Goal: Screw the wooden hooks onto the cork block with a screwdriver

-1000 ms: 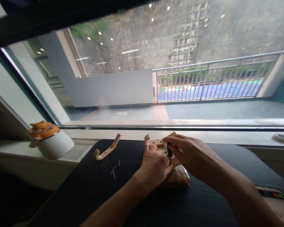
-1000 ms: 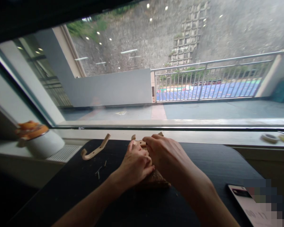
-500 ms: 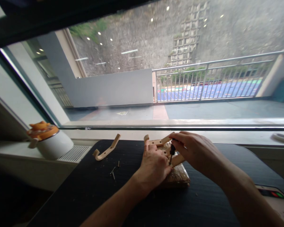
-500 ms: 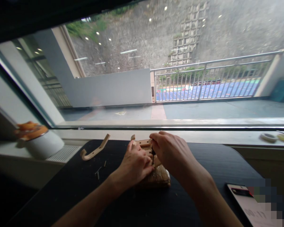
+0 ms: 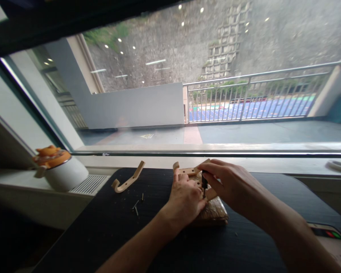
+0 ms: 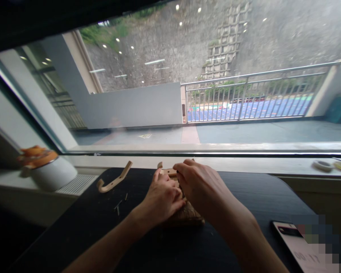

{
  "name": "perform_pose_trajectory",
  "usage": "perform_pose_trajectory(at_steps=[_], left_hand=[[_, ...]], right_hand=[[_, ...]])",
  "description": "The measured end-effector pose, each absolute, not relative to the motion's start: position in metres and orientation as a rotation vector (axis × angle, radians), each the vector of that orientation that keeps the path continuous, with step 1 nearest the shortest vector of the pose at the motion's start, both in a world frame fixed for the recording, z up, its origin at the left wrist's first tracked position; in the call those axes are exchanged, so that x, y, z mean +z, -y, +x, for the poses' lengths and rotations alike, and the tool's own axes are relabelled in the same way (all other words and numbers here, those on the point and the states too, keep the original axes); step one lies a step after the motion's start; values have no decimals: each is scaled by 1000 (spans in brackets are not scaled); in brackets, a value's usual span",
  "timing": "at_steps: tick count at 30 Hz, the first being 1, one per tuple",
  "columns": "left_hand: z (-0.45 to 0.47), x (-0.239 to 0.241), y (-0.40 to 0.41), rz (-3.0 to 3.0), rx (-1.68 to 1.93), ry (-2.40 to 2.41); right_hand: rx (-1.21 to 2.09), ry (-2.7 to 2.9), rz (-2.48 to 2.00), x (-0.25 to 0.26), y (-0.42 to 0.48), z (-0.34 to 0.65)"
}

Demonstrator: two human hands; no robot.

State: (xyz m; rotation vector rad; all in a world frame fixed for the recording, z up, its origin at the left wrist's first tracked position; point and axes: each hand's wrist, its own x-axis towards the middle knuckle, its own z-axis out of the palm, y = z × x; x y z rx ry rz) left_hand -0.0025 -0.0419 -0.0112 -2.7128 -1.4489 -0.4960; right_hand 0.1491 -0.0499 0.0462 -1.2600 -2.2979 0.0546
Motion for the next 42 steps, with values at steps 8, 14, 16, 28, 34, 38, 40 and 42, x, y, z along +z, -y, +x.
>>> perform_pose_trajectory(at_steps=[8, 14, 16, 28, 34, 38, 40, 42], left_hand=[[-3, -12, 42, -2716, -478, 1449], [-3, -11, 42, -2707, -468, 1466], [-3, -10, 42, -2704, -455, 1471], [-4, -12, 42, -2702, -464, 1435], [-3, -11, 42, -2699, -455, 1451], [-3, -11, 43, -2696, -428, 1462], [-3, -11, 43, -2704, -421, 1473], [-3, -10, 43, -2707, -415, 1482]], right_hand=[[-15, 2253, -1426, 47, 47, 153], [-70, 2228, -1500, 46, 44, 153], [-40, 2255, -1466, 48, 45, 150], [87, 2282, -1289, 47, 50, 146], [54, 2257, -1414, 47, 46, 151], [2, 2240, -1505, 48, 46, 154], [-24, 2238, -1545, 49, 46, 156], [-50, 2233, -1578, 49, 45, 156]])
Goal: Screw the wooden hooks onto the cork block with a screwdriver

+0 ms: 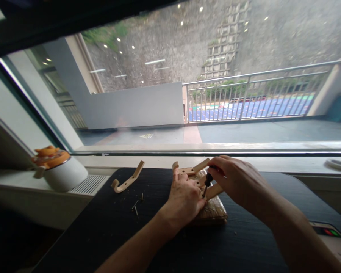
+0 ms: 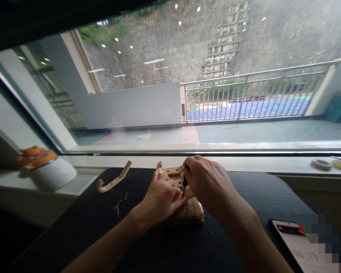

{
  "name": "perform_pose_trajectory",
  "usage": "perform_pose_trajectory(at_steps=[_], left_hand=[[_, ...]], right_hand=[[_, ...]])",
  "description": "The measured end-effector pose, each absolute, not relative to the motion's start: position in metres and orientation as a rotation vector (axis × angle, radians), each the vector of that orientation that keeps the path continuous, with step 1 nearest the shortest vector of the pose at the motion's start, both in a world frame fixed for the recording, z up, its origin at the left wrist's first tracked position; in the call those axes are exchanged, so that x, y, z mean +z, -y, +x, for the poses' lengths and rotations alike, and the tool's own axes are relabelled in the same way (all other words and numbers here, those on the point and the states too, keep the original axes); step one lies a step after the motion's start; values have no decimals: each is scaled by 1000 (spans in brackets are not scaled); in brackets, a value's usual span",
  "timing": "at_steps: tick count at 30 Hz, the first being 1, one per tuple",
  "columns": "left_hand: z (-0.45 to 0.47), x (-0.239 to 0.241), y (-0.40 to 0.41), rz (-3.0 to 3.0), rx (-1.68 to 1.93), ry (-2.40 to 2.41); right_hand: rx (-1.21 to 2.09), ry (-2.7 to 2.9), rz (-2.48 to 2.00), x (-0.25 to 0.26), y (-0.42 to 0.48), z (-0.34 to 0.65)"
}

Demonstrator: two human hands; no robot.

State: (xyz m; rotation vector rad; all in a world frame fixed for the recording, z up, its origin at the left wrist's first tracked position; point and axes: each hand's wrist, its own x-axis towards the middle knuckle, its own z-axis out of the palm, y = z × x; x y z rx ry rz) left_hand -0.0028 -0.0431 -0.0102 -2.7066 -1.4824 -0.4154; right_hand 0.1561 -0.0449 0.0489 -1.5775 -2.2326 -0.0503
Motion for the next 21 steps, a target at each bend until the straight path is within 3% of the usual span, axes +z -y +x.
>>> perform_pose_trajectory(at_steps=[21], left_hand=[[-5, -13, 42, -2695, -448, 1439]], right_hand=[[101, 2318, -1328, 47, 47, 150]])
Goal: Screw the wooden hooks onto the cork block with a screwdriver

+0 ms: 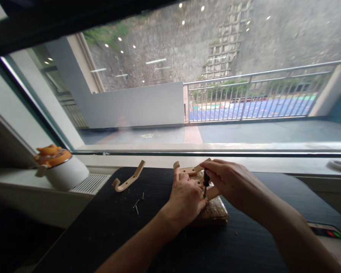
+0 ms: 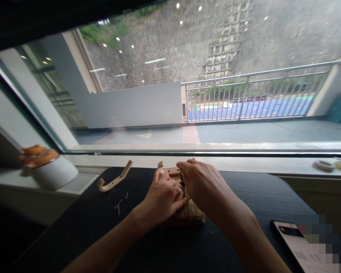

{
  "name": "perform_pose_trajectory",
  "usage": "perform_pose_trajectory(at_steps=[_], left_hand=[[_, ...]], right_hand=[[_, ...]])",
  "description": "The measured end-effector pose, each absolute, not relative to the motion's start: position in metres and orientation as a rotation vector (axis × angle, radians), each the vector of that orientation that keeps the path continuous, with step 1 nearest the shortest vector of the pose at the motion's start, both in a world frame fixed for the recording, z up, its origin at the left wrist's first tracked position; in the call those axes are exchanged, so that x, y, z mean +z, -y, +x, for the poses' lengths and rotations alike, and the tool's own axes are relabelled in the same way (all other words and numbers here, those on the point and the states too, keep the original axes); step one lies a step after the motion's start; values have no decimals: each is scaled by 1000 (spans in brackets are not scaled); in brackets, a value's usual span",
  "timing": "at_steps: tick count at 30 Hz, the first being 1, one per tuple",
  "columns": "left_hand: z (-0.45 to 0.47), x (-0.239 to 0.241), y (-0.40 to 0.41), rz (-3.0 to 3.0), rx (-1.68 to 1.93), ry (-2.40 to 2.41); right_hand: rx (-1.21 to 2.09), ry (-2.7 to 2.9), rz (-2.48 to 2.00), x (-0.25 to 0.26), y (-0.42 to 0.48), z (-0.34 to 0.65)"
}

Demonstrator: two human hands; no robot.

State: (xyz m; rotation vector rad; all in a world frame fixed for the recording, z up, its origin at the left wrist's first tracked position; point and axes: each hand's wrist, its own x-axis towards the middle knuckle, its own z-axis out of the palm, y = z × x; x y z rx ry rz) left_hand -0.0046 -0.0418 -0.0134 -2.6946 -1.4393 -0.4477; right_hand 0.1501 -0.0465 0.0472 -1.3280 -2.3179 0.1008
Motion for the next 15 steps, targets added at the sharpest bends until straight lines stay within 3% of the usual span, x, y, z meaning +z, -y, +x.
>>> perform_pose_trajectory(at_steps=[15], left_hand=[[-4, -12, 43, -2697, -448, 1457]], right_hand=[[-101, 2224, -1613, 47, 44, 151]])
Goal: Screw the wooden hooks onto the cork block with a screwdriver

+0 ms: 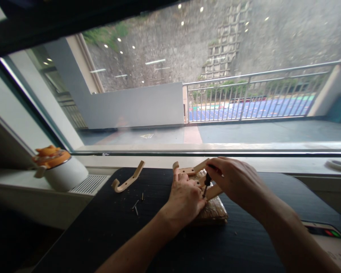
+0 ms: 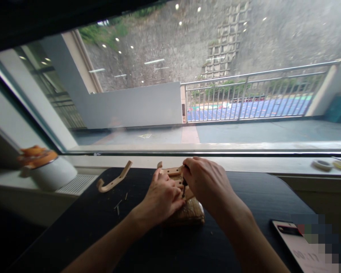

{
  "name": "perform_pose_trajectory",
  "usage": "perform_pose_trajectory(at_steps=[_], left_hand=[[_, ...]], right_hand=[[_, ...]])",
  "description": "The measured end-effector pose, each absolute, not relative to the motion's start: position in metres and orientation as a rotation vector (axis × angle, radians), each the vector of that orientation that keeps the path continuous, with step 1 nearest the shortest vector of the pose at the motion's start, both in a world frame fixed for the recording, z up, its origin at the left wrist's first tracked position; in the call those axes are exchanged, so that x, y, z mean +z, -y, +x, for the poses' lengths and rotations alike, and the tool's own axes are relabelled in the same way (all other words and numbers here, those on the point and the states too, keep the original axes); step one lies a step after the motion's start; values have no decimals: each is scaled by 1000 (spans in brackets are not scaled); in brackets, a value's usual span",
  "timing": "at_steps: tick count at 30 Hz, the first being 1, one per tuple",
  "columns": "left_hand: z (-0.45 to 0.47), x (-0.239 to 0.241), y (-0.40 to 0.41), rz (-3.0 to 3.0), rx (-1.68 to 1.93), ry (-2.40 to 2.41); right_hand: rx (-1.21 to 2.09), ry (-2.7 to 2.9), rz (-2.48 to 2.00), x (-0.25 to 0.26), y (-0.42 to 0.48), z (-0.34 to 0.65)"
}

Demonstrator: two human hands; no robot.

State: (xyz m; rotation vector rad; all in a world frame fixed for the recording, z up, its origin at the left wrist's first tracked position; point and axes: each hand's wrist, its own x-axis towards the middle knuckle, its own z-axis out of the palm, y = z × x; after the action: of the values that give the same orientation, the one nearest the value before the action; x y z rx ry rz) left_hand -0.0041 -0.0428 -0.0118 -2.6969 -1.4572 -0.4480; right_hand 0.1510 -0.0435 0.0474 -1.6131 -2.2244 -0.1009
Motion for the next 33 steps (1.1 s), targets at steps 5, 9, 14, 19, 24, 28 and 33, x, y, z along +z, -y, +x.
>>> perform_pose_trajectory(at_steps=[5, 9, 14, 19, 24, 28, 33], left_hand=[[-4, -13, 42, -2693, -468, 1443], [-3, -18, 41, -2656, -498, 1409], [-4, -20, 40, -2634, -530, 1392], [-5, -16, 40, -2670, -498, 1393], [-5, -15, 41, -2692, -520, 1407], [-4, -14, 43, -2695, -494, 1423], [-4, -14, 42, -2682, -455, 1441]], right_hand=[[5, 2279, -1418, 48, 47, 146], [107, 2330, -1262, 48, 51, 143], [143, 2359, -1145, 44, 51, 144], [133, 2305, -1234, 46, 48, 147], [59, 2277, -1329, 46, 46, 151], [11, 2261, -1384, 46, 42, 153], [36, 2278, -1336, 44, 42, 149]])
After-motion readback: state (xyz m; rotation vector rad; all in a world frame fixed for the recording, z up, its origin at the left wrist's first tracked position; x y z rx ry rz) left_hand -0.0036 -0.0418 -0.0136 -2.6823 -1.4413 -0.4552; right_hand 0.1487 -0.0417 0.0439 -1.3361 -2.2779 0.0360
